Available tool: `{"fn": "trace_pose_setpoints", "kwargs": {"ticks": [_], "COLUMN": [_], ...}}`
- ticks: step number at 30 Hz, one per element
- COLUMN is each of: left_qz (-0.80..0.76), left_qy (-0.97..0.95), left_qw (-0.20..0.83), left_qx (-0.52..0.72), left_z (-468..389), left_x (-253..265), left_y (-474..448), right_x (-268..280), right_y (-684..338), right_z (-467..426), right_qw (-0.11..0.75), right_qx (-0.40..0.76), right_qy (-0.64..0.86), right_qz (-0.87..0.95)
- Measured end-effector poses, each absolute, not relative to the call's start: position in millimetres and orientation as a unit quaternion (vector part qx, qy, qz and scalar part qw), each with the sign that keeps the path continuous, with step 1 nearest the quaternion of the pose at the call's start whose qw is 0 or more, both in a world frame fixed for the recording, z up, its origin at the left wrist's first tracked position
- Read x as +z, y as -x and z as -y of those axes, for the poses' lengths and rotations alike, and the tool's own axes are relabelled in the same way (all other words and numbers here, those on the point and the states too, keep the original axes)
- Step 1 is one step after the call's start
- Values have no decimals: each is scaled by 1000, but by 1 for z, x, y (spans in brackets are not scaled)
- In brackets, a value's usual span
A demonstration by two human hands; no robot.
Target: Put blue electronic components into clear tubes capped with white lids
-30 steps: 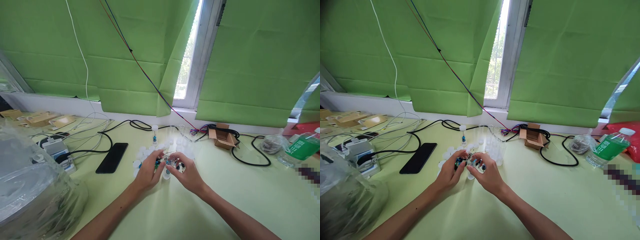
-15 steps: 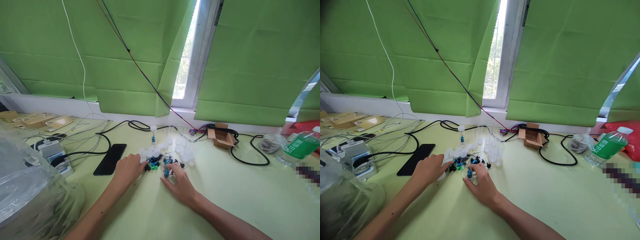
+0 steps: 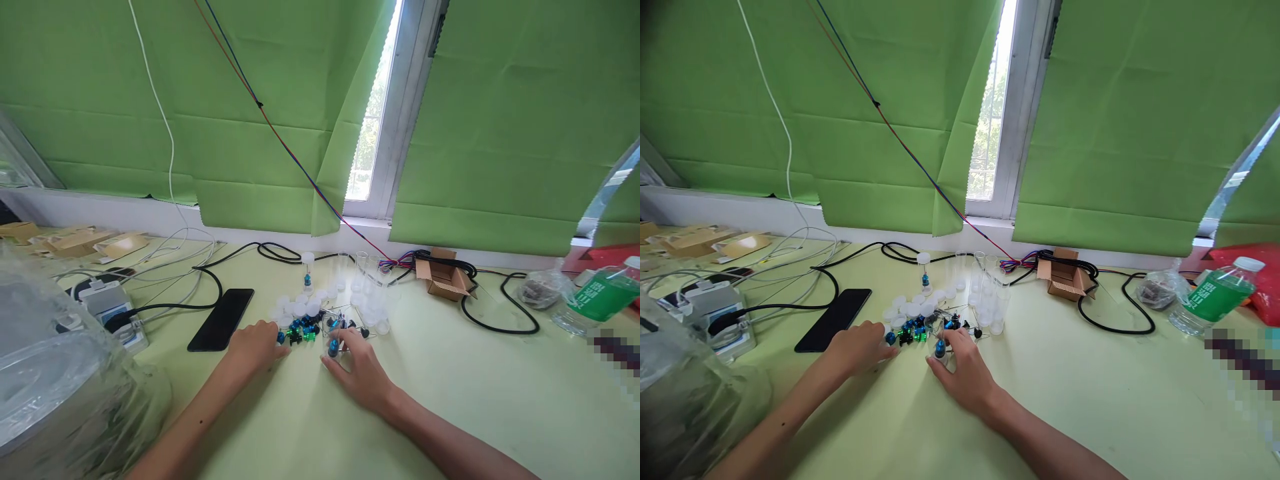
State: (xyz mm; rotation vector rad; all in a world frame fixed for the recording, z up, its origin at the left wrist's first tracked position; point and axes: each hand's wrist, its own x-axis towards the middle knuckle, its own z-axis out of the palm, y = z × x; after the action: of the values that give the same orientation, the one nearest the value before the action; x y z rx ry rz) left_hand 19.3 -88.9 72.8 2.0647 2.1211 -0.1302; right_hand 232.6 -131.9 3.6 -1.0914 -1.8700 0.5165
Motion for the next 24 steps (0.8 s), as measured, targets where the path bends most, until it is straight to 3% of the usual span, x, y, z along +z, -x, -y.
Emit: {"fn": "trace_pose_setpoints", "kwargs": {"ticks": [9, 20, 24], "left_qz": [-657, -596, -577], "left_qy": [-744, -789, -795], "left_qw": [75, 142, 180], "left_qx": [-99, -32, 50], "left_z": [104, 106, 104], "left_x": [83, 74, 76], "left_y": [-24, -23, -27], "right_x": [3, 2, 2], "right_y": [-233, -234, -234], "right_z": [131, 132, 132], "right_qw": [444, 440, 439], "right_qx": [207, 217, 213], "right_qy": [438, 437, 434], "right_qz": [754, 754, 757]}}
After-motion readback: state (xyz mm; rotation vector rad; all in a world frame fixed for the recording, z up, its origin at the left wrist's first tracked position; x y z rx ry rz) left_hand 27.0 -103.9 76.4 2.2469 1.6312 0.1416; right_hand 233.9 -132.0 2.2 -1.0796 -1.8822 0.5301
